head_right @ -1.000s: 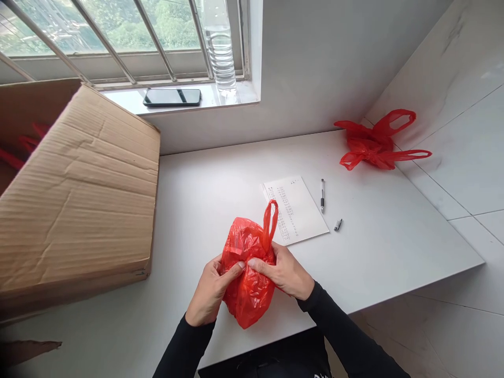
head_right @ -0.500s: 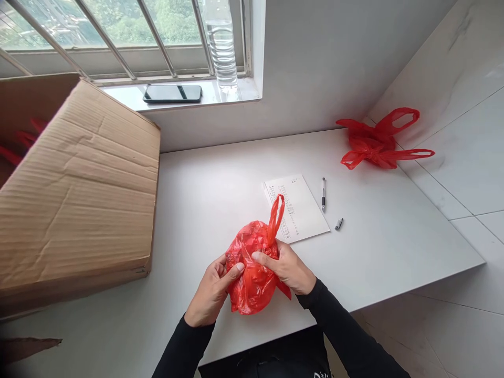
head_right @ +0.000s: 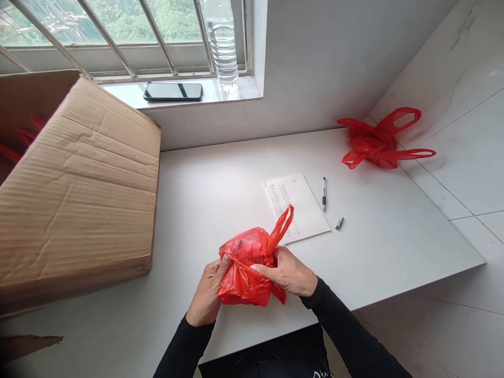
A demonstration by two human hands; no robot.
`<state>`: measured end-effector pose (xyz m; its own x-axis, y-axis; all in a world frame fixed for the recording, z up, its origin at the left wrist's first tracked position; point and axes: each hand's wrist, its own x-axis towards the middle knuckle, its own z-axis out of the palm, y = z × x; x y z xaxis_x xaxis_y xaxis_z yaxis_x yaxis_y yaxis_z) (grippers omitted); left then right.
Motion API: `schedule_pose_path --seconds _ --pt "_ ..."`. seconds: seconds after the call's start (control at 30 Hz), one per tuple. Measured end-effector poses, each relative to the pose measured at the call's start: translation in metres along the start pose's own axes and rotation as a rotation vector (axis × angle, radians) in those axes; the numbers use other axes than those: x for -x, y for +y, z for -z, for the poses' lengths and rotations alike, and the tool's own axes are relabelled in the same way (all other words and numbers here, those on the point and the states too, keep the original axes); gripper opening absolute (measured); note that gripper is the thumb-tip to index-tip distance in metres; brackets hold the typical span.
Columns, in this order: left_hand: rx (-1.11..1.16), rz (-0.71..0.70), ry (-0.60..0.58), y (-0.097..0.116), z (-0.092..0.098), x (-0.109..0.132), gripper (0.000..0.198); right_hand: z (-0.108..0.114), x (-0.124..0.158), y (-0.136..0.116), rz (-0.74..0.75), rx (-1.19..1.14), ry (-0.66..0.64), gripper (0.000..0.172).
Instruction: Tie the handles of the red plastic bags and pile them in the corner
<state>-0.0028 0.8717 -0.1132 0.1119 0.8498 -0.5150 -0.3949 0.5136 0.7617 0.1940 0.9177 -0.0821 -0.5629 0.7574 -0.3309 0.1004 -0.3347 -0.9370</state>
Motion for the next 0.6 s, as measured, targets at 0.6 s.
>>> schedule_pose_path --seconds 0.6 --pt "-0.076 -0.035 -0.086 0.0013 -0.0025 0.0038 0.040 0.0016 0.0031 0.0028 -0.032 -0.007 0.007 0.026"
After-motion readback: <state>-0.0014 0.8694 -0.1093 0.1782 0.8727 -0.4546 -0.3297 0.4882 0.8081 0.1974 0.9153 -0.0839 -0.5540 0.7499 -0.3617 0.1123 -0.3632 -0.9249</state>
